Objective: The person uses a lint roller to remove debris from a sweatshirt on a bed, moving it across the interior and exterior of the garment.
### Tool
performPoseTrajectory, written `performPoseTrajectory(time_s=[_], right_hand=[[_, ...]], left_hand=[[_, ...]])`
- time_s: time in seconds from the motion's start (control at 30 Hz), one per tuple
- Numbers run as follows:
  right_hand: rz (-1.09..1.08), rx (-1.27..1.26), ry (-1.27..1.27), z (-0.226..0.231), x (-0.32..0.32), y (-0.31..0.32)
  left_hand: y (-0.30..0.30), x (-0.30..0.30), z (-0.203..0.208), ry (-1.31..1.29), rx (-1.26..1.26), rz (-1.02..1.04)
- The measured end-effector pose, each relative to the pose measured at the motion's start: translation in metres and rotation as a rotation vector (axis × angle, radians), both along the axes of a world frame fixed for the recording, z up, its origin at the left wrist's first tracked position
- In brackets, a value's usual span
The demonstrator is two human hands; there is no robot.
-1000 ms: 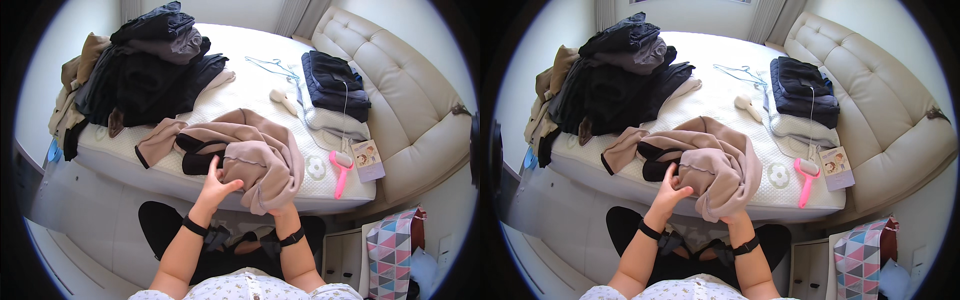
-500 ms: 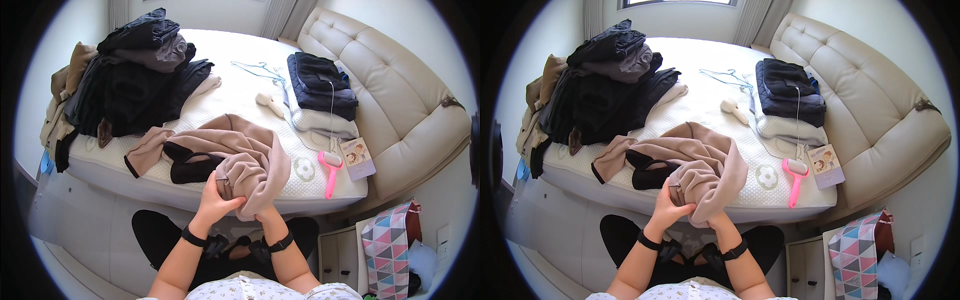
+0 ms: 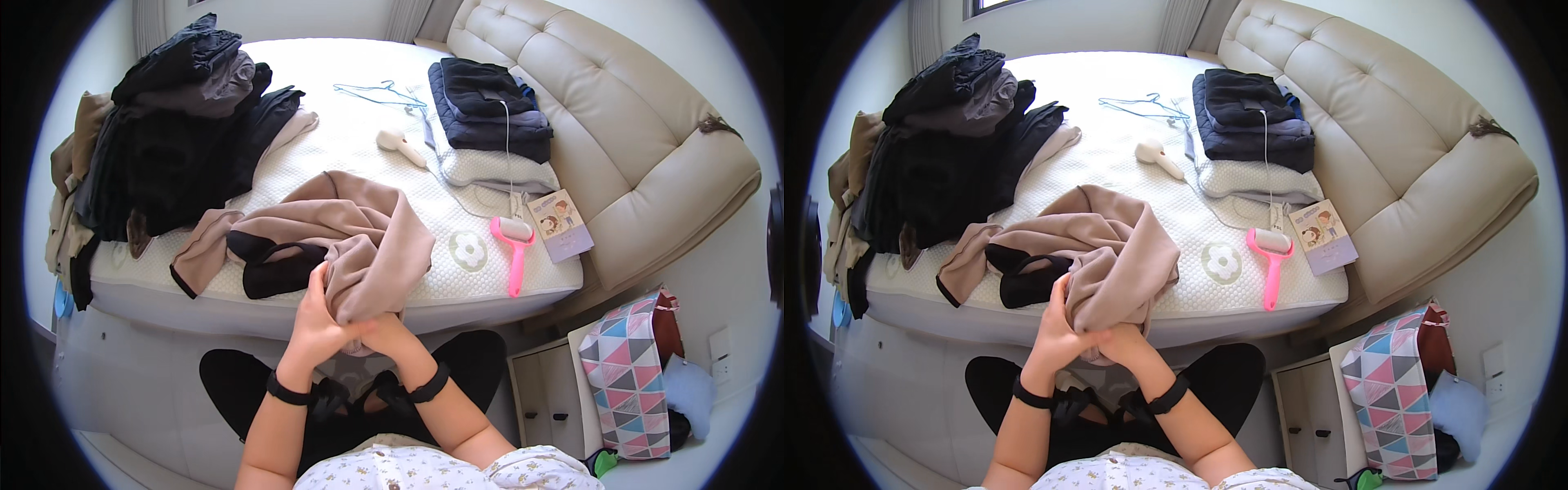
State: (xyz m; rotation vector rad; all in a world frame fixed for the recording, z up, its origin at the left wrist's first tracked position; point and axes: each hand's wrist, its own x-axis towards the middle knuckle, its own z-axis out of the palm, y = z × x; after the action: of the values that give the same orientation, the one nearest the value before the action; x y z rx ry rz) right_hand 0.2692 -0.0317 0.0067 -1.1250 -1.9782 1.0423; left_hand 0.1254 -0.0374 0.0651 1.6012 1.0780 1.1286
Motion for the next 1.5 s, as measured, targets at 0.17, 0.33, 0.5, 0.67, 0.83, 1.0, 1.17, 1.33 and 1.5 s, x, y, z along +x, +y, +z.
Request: performPoseTrajectory(time_s=[0.17,0.33,0.5,0.67,0.83,1.0,1.17,1.33,1.5], right_hand=[[-0.102,0.028,-0.040,0.024,0.002,-0.013],[-0.154,0.052,0.130,0.040,0.004,-0.016],[-0.406,-0.060,0.382,0.019,0.014,-0.010],[-0.351,-0.240,0.586,0.027,0.020,-0.007],[-0.448,0.501,0.143,0.042,0.005,-0.027],[-0.458,0.623,0.257,0.028,-0.007,-0.041],[-0.399,0.116,0.439,0.002,-0.002,-0.033],[-0.353,-0.364,0.794,0.002,-0.002,-0.034],[-0.007,-0.675,1.243,0.008,0.017,-0.027]], left_hand=[[0.005,-0.007,0.001,-0.034,-0.101,0.032],[0.014,-0.012,-0.035,-0.082,0.003,0.167],[0.011,-0.019,-0.035,-0.528,-0.328,0.172],[0.011,-0.021,-0.027,-0.766,-0.537,-0.014],[0.006,-0.014,-0.030,-0.837,-0.509,0.011],[0.003,-0.006,-0.017,-0.808,-0.372,0.067],[0.001,0.002,-0.009,-0.702,-0.263,-0.006],[-0.004,0.004,-0.009,-0.526,-0.192,-0.022],[-0.012,0.006,-0.002,-0.346,-0.082,-0.025]])
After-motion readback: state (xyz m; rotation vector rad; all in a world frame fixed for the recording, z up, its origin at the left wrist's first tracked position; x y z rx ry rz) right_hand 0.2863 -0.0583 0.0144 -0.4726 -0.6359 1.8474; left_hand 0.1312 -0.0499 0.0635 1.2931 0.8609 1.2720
